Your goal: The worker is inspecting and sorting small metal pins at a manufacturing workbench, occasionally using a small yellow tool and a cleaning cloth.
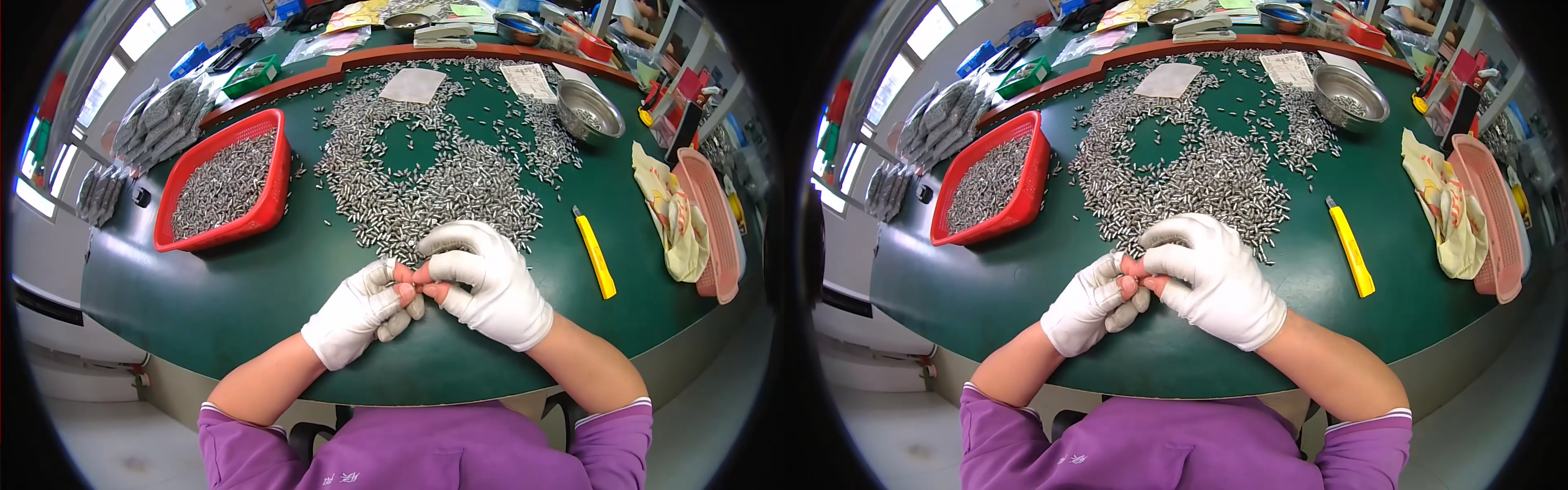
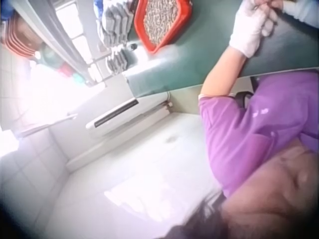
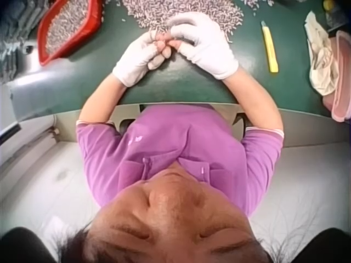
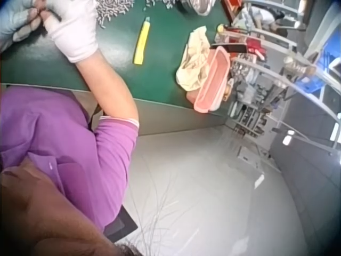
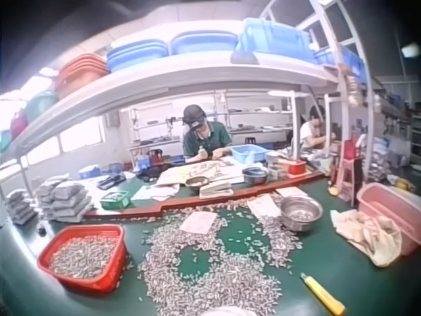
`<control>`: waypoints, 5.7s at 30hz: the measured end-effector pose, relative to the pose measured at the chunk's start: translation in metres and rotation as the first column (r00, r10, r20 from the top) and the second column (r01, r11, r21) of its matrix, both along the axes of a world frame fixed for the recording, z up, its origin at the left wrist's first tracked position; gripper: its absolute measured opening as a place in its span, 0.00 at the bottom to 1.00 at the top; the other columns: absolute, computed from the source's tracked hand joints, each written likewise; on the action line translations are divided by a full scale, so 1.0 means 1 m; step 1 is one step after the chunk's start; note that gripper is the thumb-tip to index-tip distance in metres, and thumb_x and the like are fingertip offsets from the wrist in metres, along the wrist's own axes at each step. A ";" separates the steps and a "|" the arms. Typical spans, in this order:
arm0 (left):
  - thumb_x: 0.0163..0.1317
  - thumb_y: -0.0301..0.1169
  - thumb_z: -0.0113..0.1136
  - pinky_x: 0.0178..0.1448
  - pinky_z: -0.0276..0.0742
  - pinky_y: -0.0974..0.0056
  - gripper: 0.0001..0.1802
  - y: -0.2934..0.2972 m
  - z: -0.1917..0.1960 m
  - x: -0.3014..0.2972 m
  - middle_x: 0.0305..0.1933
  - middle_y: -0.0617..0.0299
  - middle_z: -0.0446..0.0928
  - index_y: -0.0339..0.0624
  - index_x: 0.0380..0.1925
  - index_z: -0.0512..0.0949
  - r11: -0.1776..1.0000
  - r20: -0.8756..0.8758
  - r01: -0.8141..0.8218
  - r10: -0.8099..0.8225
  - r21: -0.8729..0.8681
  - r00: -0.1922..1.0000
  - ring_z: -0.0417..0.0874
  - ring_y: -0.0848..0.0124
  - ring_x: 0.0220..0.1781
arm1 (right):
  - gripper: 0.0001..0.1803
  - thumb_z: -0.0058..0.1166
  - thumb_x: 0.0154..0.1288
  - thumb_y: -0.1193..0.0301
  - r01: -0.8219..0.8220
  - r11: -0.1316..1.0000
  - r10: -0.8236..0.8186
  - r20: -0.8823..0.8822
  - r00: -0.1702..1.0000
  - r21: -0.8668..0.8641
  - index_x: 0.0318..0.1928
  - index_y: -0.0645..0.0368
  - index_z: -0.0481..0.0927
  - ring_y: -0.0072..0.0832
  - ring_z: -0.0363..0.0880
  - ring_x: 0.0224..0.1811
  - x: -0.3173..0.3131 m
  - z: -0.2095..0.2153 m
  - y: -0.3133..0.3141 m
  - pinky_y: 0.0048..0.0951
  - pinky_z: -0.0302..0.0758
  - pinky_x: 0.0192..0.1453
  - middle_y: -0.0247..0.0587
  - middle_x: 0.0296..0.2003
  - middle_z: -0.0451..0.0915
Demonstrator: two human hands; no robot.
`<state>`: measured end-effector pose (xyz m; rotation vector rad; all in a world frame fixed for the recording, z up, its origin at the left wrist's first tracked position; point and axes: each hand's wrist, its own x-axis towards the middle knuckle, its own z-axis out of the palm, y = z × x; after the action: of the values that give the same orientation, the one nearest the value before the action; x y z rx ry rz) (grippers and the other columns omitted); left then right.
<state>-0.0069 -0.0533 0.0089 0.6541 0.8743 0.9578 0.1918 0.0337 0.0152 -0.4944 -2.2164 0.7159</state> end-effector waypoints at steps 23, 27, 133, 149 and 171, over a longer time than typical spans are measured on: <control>0.69 0.38 0.60 0.30 0.61 0.75 0.13 0.000 -0.002 -0.001 0.36 0.62 0.76 0.46 0.47 0.71 0.999 0.041 -0.020 0.019 0.031 0.999 0.67 0.80 0.25 | 0.11 0.65 0.47 0.72 0.103 0.940 -0.191 0.251 0.949 0.324 0.34 0.52 0.80 0.40 0.74 0.56 0.002 -0.012 0.006 0.42 0.74 0.54 0.36 0.47 0.77; 0.69 0.38 0.61 0.30 0.61 0.75 0.13 0.000 0.001 0.000 0.36 0.62 0.76 0.46 0.45 0.70 0.999 0.033 -0.028 0.027 0.028 0.999 0.67 0.80 0.25 | 0.11 0.66 0.47 0.71 0.107 0.943 -0.190 0.243 0.951 0.316 0.33 0.52 0.79 0.39 0.75 0.55 0.002 -0.010 0.006 0.42 0.74 0.54 0.36 0.46 0.77; 0.68 0.43 0.61 0.30 0.61 0.75 0.17 0.000 -0.006 -0.005 0.38 0.62 0.76 0.45 0.48 0.73 0.998 0.088 0.015 -0.020 0.059 0.996 0.66 0.80 0.26 | 0.12 0.65 0.48 0.68 0.057 0.959 -0.092 0.116 0.989 0.276 0.33 0.55 0.78 0.42 0.73 0.57 -0.003 -0.004 0.003 0.44 0.72 0.58 0.39 0.50 0.76; 0.71 0.41 0.58 0.29 0.63 0.76 0.12 0.000 -0.002 -0.003 0.36 0.63 0.78 0.46 0.45 0.75 0.998 0.052 0.050 -0.049 -0.026 0.997 0.69 0.80 0.25 | 0.11 0.67 0.46 0.70 0.001 0.967 0.008 -0.035 0.999 0.255 0.32 0.54 0.80 0.42 0.80 0.45 -0.002 -0.001 0.006 0.41 0.78 0.44 0.39 0.42 0.79; 0.68 0.41 0.60 0.32 0.62 0.74 0.17 0.001 -0.005 -0.006 0.40 0.62 0.77 0.45 0.50 0.73 1.000 0.137 -0.020 0.018 0.010 0.990 0.67 0.78 0.28 | 0.08 0.64 0.47 0.70 0.166 0.924 -0.259 0.247 0.934 0.344 0.30 0.54 0.82 0.39 0.74 0.54 0.002 -0.008 0.004 0.41 0.73 0.57 0.38 0.47 0.78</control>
<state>-0.0124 -0.0521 0.0040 0.5834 0.7557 1.0131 0.1943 0.0380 0.0067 -0.6981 -2.4370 0.1673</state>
